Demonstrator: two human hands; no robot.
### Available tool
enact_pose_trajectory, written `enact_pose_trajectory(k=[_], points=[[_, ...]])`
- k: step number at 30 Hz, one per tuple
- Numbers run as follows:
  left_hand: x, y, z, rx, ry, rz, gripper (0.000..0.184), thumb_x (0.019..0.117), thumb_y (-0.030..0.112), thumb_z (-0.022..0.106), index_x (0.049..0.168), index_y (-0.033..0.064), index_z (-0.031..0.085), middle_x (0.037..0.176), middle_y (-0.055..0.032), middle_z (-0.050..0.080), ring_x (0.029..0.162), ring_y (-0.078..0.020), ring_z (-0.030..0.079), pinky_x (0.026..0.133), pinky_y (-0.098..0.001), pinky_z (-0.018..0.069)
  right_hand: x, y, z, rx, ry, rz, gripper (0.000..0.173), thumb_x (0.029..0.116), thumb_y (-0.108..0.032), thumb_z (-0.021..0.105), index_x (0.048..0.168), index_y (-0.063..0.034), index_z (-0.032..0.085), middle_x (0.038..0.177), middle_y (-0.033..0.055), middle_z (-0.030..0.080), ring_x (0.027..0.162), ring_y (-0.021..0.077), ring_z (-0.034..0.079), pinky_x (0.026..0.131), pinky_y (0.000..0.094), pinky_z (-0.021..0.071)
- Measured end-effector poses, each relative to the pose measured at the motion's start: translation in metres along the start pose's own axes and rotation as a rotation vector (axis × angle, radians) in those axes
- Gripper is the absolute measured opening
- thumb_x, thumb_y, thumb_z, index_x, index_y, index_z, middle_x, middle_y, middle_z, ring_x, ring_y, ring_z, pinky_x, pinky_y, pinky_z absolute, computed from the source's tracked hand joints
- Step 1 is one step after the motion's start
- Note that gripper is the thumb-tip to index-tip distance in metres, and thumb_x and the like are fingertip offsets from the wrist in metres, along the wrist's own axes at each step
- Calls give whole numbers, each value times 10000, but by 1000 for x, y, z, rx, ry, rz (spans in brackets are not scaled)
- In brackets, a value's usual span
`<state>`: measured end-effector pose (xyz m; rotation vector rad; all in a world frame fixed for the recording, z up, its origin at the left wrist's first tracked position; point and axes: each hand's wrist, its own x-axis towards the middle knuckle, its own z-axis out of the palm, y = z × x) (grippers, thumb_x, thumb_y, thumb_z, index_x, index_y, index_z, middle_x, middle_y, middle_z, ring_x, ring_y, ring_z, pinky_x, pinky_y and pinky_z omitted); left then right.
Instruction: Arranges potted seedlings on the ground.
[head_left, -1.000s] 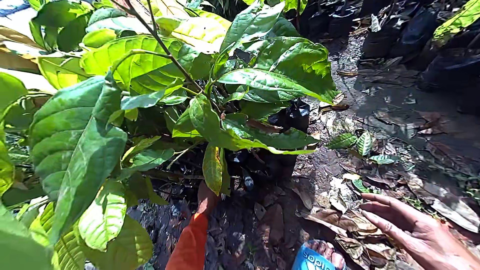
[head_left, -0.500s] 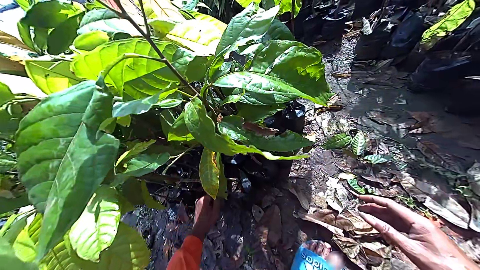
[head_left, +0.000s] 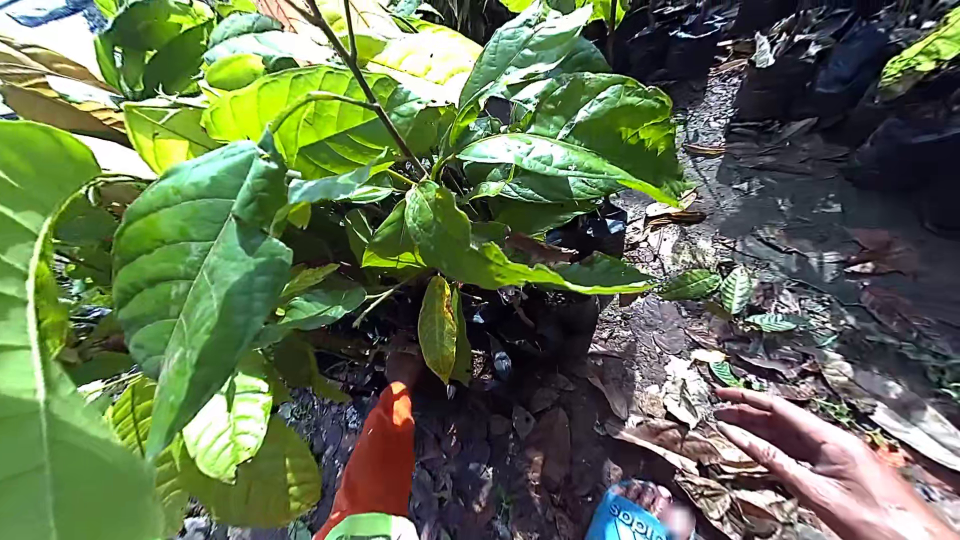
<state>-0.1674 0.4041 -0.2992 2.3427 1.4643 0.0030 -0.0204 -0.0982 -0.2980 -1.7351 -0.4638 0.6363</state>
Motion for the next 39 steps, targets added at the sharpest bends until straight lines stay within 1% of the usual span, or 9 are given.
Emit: enact_pose_trajectory(k=[6,11,18,21,24,26,29,32,39], points=[[18,-16,30,-308,87,53,350,911,147,766,1165,-72,667,1164,-241,679,1118,-322,639,1011,-476,493,-3,3,-3,1,8,29,506,979,-277,675,1362,36,570,1134,150,730,983,139,730,893,309,600],[10,-2,23,-346,47,-6,316,966,153,714,1187,-66,657,1181,-238,672,1111,-301,635,1005,-454,488,3,-2,3,-22,-2,56,509,962,-263,685,1369,23,578,1153,160,726,1003,162,732,902,324,600],[11,1,16,-405,83,-38,303,1007,191,664,1203,-40,656,1143,-203,675,998,-249,640,903,-430,518,4,9,4,-19,24,45,507,949,-293,681,1354,1,597,1135,137,734,979,148,736,867,307,610],[10,1,14,-410,75,-57,302,1007,223,670,1200,-9,652,1041,-155,656,798,-182,584,708,-363,510,2,10,3,-5,45,61,515,942,-329,692,1347,-22,605,1127,105,738,972,119,734,861,282,609],[15,-5,15,-374,72,-43,382,963,250,734,1236,-2,646,984,-147,661,705,-165,579,625,-343,508,4,13,5,-13,56,41,514,936,-372,684,1339,-60,620,1110,63,747,962,99,735,843,268,614],[18,-8,15,-325,-14,-61,503,938,260,763,1333,-4,595,1080,-197,669,787,-224,633,681,-395,552,4,14,6,-27,68,31,512,929,-402,674,1324,-78,636,1096,40,753,948,91,737,829,267,617],[9,3,9,-292,-124,-74,353,978,182,709,1278,7,643,1101,-184,671,794,-210,613,688,-374,527,3,17,7,-35,86,20,521,920,-446,674,1311,-103,646,1081,7,757,931,77,739,815,257,621],[15,-4,13,-318,-96,-32,291,975,137,700,1222,-10,654,1020,-148,671,695,-153,586,607,-320,514,2,19,6,-36,88,27,528,923,-480,670,1314,-126,648,1077,-10,763,930,77,743,811,255,626],[32,-28,22,-285,-91,50,409,928,102,730,1309,10,612,1126,-177,669,810,-198,650,666,-356,559,3,20,2,-10,87,43,522,925,-465,675,1319,-125,643,1095,3,759,936,84,740,814,257,621]])
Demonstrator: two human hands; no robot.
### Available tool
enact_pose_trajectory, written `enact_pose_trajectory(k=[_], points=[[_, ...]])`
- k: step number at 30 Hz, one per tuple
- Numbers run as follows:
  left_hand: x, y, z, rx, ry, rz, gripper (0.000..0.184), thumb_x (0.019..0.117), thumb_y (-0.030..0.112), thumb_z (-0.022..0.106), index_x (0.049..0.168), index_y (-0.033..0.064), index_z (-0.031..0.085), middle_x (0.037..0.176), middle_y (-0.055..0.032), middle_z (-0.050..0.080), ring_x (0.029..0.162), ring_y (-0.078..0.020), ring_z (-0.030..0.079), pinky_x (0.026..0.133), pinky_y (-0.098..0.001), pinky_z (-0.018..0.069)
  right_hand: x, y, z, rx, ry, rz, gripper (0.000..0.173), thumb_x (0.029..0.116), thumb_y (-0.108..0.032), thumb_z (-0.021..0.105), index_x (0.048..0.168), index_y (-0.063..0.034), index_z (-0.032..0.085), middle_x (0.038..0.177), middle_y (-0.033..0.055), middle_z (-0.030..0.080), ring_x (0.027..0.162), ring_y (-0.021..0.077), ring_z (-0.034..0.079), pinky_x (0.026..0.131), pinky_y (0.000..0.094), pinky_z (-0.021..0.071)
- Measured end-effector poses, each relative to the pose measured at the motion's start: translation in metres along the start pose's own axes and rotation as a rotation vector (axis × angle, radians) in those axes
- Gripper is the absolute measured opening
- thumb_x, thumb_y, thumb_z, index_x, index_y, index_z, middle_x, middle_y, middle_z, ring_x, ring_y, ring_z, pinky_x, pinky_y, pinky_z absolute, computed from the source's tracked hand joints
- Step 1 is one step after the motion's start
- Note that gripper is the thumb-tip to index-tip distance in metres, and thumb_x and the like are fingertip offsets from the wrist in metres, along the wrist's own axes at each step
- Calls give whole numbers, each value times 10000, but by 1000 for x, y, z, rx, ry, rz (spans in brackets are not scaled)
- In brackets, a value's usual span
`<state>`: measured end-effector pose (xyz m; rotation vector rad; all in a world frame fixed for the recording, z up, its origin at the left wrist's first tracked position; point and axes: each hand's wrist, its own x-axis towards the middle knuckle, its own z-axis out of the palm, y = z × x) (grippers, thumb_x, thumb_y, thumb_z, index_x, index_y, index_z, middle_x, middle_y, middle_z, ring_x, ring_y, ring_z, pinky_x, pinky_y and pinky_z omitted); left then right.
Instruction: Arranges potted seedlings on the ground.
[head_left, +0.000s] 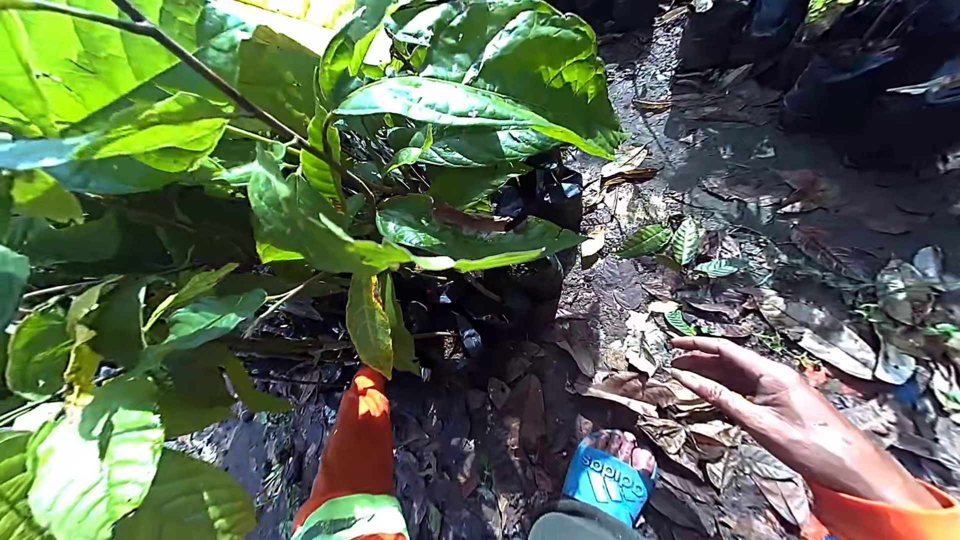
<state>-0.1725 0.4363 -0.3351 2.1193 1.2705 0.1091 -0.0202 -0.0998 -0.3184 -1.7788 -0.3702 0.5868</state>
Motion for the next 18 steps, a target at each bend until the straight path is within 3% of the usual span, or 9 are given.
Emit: enact_pose_trajectory(k=[1,4,8,12,18], points=[[0,3,-2,52,-19,-16,406,927,99,724,1309,22,610,1104,-163,669,802,-189,647,666,-352,559,0,0,0,-7,3,-4,522,923,-466,672,1316,-125,645,1091,1,759,932,78,740,812,251,621],[-27,49,-17,242,-158,-138,414,987,130,668,1377,26,575,1226,-205,660,987,-261,675,878,-423,562,1,-1,2,5,-2,-19,534,923,-467,676,1317,-108,642,1088,5,759,927,77,742,811,242,623],[-33,59,-22,415,-189,-135,429,996,194,659,1359,-22,580,1286,-254,628,1103,-328,655,989,-464,515,1,-1,3,14,-8,-14,518,928,-426,677,1322,-92,637,1093,21,756,938,80,739,819,243,618],[-27,46,-20,448,-133,-138,451,977,165,683,1347,-59,557,1245,-283,633,1061,-368,673,959,-509,536,-1,-3,1,4,-16,13,514,931,-420,677,1325,-93,633,1098,29,754,943,89,737,828,257,616],[-29,42,-11,441,-26,-81,430,995,155,654,1340,-83,558,1299,-292,611,1161,-373,640,1026,-491,500,-1,-3,2,-24,-12,-3,514,929,-402,669,1320,-70,630,1082,43,752,930,83,737,823,256,615]])
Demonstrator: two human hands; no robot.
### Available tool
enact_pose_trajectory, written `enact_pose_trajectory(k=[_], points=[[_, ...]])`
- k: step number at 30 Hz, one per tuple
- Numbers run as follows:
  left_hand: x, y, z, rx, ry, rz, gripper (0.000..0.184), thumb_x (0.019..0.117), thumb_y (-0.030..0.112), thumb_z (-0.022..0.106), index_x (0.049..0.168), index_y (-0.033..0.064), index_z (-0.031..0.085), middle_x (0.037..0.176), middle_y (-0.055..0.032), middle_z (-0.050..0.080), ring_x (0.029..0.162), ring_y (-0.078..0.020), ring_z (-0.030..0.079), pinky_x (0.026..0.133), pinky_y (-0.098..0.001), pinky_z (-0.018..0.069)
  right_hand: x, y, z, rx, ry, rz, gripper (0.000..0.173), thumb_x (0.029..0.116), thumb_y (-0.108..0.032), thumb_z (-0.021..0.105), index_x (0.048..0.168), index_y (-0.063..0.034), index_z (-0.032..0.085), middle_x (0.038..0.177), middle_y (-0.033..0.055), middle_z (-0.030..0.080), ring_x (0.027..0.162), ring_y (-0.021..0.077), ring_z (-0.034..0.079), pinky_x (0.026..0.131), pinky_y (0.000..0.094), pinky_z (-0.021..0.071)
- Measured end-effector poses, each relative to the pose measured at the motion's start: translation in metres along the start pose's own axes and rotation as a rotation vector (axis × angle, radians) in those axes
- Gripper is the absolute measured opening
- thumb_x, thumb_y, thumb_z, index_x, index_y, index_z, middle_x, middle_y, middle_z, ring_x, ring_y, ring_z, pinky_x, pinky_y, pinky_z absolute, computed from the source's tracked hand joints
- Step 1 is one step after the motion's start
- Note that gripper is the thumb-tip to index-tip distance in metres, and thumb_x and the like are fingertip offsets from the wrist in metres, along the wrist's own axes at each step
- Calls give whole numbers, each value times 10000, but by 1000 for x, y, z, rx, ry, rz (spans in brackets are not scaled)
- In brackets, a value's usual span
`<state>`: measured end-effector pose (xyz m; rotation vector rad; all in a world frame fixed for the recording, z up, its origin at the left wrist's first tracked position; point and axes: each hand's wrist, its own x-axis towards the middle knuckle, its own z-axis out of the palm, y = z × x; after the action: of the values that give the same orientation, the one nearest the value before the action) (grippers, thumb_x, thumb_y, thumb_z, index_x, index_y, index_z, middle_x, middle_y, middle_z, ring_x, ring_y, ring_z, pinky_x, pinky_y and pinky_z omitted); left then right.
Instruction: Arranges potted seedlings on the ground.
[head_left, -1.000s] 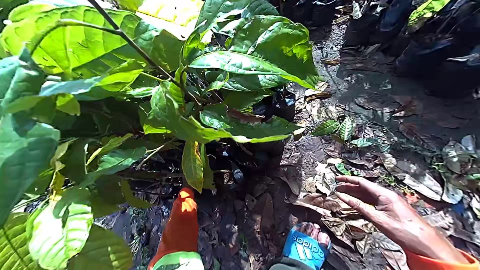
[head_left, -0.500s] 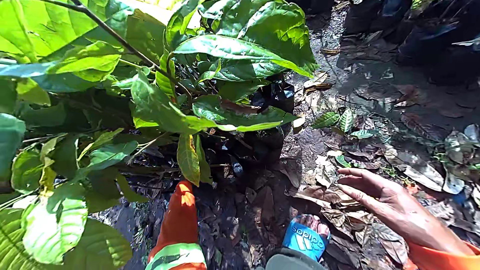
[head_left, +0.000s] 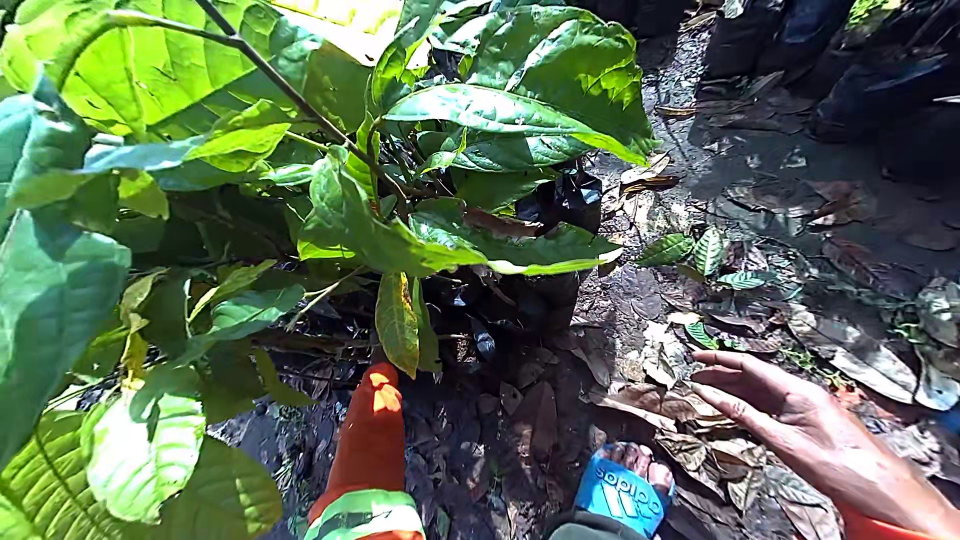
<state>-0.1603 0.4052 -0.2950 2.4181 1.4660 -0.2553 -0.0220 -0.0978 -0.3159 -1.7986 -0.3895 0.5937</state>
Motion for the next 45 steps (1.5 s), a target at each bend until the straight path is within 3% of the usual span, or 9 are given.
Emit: enact_pose_trajectory(k=[6,10,13,16,21,29,33,38,45], points=[[-7,-7,6,27,138,73,353,993,143,631,1265,-82,629,1325,-292,614,1307,-391,556,1141,-499,397,0,-2,0,-1,3,15,520,925,-396,675,1324,-66,632,1088,51,752,936,91,737,828,260,611],[-68,-15,-5,-78,167,257,236,968,146,659,1082,-55,712,1058,-227,716,1032,-335,686,983,-515,511,0,3,0,13,-1,8,510,932,-384,679,1328,-66,628,1091,52,750,935,88,736,828,256,611],[-130,-25,-2,54,-470,279,294,1015,250,635,1105,-16,725,973,-194,724,895,-309,702,882,-516,547,2,5,3,12,-23,21,505,927,-350,685,1328,-49,623,1093,75,747,937,109,735,831,273,610],[-146,-50,17,146,-881,150,482,1040,256,608,1476,73,518,1145,-238,693,936,-354,712,872,-536,574,8,4,6,-3,-67,16,514,933,-356,681,1343,-54,614,1108,77,742,952,118,733,839,289,611],[-127,-83,7,116,-302,134,321,989,270,628,1035,-39,701,993,-215,694,981,-351,671,937,-544,507,7,0,8,1,-64,16,517,927,-366,680,1334,-53,618,1111,76,740,944,107,730,833,274,607],[-79,-87,-28,-141,215,119,327,1044,107,543,1314,-66,608,1140,-243,703,943,-352,709,892,-536,556,3,3,3,11,-59,13,505,941,-301,688,1353,-22,601,1118,110,737,961,135,736,858,298,612],[-43,-66,-30,-277,109,-9,399,1052,64,499,1411,-103,454,1191,-292,635,974,-357,688,901,-506,558,3,4,5,1,-56,7,511,936,-311,685,1348,-19,606,1110,108,741,953,123,736,846,286,612],[-17,-61,-23,-57,92,-48,451,958,21,642,1373,-117,530,1355,-337,571,1300,-444,543,1124,-546,400,1,-1,5,10,-49,32,497,939,-297,679,1343,-17,608,1119,107,738,950,122,737,852,284,612],[-1,-69,-13,-594,460,-101,382,1051,42,513,1400,-110,483,1368,-308,562,1262,-352,569,1078,-471,448,1,2,7,-13,-49,58,512,936,-325,687,1348,-32,605,1109,98,742,945,125,738,848,294,612]])
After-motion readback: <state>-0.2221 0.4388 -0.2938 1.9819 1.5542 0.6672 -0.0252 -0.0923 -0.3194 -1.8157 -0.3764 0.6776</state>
